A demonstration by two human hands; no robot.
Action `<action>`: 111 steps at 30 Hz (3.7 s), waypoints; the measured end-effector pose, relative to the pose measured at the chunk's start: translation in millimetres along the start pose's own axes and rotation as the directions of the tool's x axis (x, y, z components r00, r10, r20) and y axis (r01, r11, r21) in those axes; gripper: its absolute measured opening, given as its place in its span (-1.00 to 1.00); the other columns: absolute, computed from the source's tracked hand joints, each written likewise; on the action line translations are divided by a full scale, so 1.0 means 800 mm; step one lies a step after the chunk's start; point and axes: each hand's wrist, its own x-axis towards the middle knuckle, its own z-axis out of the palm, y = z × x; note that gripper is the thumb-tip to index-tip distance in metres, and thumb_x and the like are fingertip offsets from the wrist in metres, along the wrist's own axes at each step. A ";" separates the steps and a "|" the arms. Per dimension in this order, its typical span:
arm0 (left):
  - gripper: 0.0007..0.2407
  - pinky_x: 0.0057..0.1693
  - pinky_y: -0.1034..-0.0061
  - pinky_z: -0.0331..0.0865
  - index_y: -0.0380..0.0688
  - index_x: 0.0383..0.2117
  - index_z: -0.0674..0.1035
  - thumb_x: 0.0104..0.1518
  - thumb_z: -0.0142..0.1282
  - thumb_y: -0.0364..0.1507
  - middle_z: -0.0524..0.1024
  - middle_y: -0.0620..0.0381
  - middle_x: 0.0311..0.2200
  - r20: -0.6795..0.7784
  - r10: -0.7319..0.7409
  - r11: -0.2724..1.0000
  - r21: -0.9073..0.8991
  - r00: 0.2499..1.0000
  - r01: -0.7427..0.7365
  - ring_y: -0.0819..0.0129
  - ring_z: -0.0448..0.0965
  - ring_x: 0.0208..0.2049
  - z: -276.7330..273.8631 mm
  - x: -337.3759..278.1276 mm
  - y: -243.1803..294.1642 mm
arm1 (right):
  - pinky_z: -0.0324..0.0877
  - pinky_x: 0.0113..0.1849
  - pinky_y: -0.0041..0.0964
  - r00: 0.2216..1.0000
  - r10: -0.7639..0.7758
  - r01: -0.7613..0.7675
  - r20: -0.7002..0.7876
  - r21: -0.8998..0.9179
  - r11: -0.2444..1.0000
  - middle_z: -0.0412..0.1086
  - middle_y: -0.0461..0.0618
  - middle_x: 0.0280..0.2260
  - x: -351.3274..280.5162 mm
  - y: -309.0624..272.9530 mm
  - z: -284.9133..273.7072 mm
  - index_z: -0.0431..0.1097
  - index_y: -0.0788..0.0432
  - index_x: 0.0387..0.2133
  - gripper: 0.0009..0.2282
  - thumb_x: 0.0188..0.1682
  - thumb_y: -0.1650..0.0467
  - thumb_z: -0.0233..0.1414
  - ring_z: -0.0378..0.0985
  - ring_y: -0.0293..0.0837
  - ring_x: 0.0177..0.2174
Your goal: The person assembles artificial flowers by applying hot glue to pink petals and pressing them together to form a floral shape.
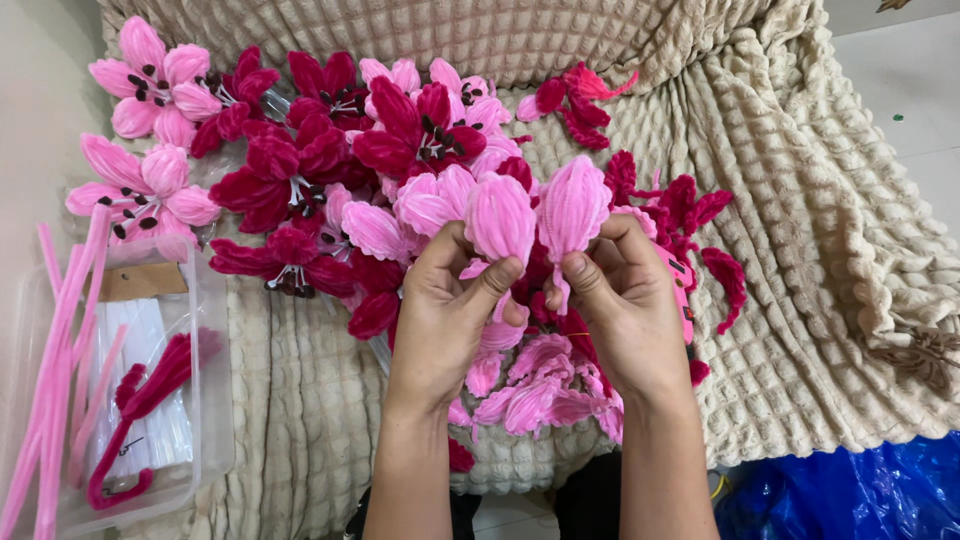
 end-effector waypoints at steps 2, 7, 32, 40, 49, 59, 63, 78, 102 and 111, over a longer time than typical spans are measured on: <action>-0.84 -0.35 0.58 0.64 -0.22 -0.17 0.54 0.17 0.22 -0.54 0.49 0.15 -0.28 -0.004 -0.003 1.000 -0.007 1.000 0.003 0.45 0.53 -0.50 0.000 0.001 0.002 | 0.51 -0.34 -0.30 1.000 -0.016 0.015 0.026 0.023 1.000 0.36 -0.01 -0.43 0.000 0.000 0.007 0.27 0.19 -0.11 -0.80 0.06 0.47 0.11 0.51 -0.14 -0.52; -0.83 -0.23 0.45 0.72 -0.23 -0.17 0.53 0.17 0.21 -0.48 0.53 0.08 -0.26 0.025 -0.022 1.000 -0.008 0.999 0.022 0.29 0.66 -0.45 0.005 -0.001 0.009 | 0.58 -0.29 -0.23 1.000 -0.024 0.023 0.018 0.058 0.998 0.41 0.02 -0.32 -0.001 0.003 0.014 0.31 0.22 -0.09 -0.82 0.08 0.48 0.09 0.52 -0.14 -0.46; -0.82 -0.46 0.56 0.38 -0.08 -0.55 0.69 -0.01 0.38 -0.26 0.57 0.18 -0.71 -0.124 -0.286 0.758 0.577 0.950 0.304 0.42 0.56 -0.64 0.040 0.004 -0.070 | 0.45 -0.13 0.00 0.942 0.303 -0.283 -0.142 -0.821 0.496 0.62 0.07 -0.42 -0.001 -0.026 -0.073 0.56 0.16 -0.30 -0.90 -0.01 0.39 0.15 0.63 0.05 -0.29; -0.79 -0.22 0.22 0.50 -0.06 -0.38 0.71 -0.02 0.31 -0.24 0.69 0.01 -0.49 -0.076 -0.501 0.403 0.861 0.862 0.310 -0.05 0.71 -0.31 0.051 0.005 -0.073 | 0.46 -0.07 0.13 0.802 0.308 -0.525 -0.512 -0.850 -0.046 0.62 0.01 -0.27 0.001 -0.021 -0.124 0.60 -0.11 -0.21 -0.79 0.01 0.21 0.04 0.62 0.18 -0.10; -0.81 -0.21 0.43 0.56 -0.18 -0.25 0.68 0.05 0.34 -0.41 0.68 0.00 -0.31 -0.122 -0.355 0.676 0.651 0.927 0.344 0.30 0.70 -0.36 0.026 0.009 -0.075 | 0.34 0.04 0.27 0.733 0.265 -0.643 -0.627 -0.765 -0.031 0.43 0.21 -0.07 0.017 0.018 -0.169 0.30 0.00 -0.11 -0.69 0.07 0.10 0.01 0.49 0.24 0.05; -0.75 -0.06 0.66 0.52 -0.16 -0.16 0.65 0.06 0.39 -0.42 0.59 0.24 -0.37 -0.094 -0.172 0.940 0.280 0.981 0.192 0.59 0.59 -0.30 0.011 0.008 -0.028 | 0.44 -0.14 0.07 0.798 0.225 -0.602 -0.558 -0.731 0.321 0.58 0.16 -0.31 0.002 -0.015 -0.135 0.54 0.19 -0.09 -0.63 -0.01 0.19 0.06 0.61 0.13 -0.22; -0.82 -0.09 0.67 0.50 -0.13 -0.18 0.67 0.12 0.34 -0.43 0.61 0.23 -0.35 -0.131 -0.107 0.980 0.152 0.986 0.127 0.59 0.58 -0.27 -0.008 0.011 -0.030 | 0.40 -0.37 -0.32 0.855 0.111 -0.432 -0.507 -0.578 0.692 0.44 -0.09 -0.52 0.004 -0.008 -0.141 0.49 0.31 -0.09 -0.69 0.03 0.30 0.10 0.44 -0.25 -0.53; -0.74 -0.05 0.75 0.46 -0.23 -0.07 0.57 0.11 0.30 -0.54 0.61 0.17 -0.32 -0.106 -0.170 0.935 -0.331 0.980 0.127 0.56 0.58 -0.27 -0.037 0.010 -0.021 | -0.01 -0.59 -0.51 0.983 -0.109 0.088 0.147 0.145 0.986 0.49 0.06 -0.30 -0.016 -0.036 -0.089 0.34 0.16 0.01 -0.62 0.14 0.15 0.15 0.10 -0.36 -0.75; -0.78 -0.05 0.75 0.45 -0.20 -0.10 0.58 0.14 0.28 -0.56 0.61 0.19 -0.35 -0.098 -0.121 0.896 -0.438 0.988 0.066 0.58 0.56 -0.29 -0.043 0.010 -0.024 | 0.24 -0.57 -0.45 0.988 -0.144 0.152 0.050 -0.363 0.919 0.39 0.22 -0.39 -0.045 -0.008 -0.061 0.31 0.39 -0.18 -0.58 0.06 0.18 0.04 0.43 -0.11 -0.52; -0.78 -0.08 0.79 0.42 -0.20 -0.10 0.58 0.15 0.28 -0.55 0.58 0.22 -0.38 -0.095 -0.111 0.907 -0.417 0.989 0.062 0.61 0.53 -0.31 -0.040 0.010 -0.026 | 0.31 -0.54 -0.42 0.990 -0.138 0.137 0.018 -0.308 0.941 0.40 0.19 -0.37 -0.046 -0.002 -0.065 0.28 0.31 -0.10 -0.58 0.03 0.19 0.11 0.50 -0.06 -0.46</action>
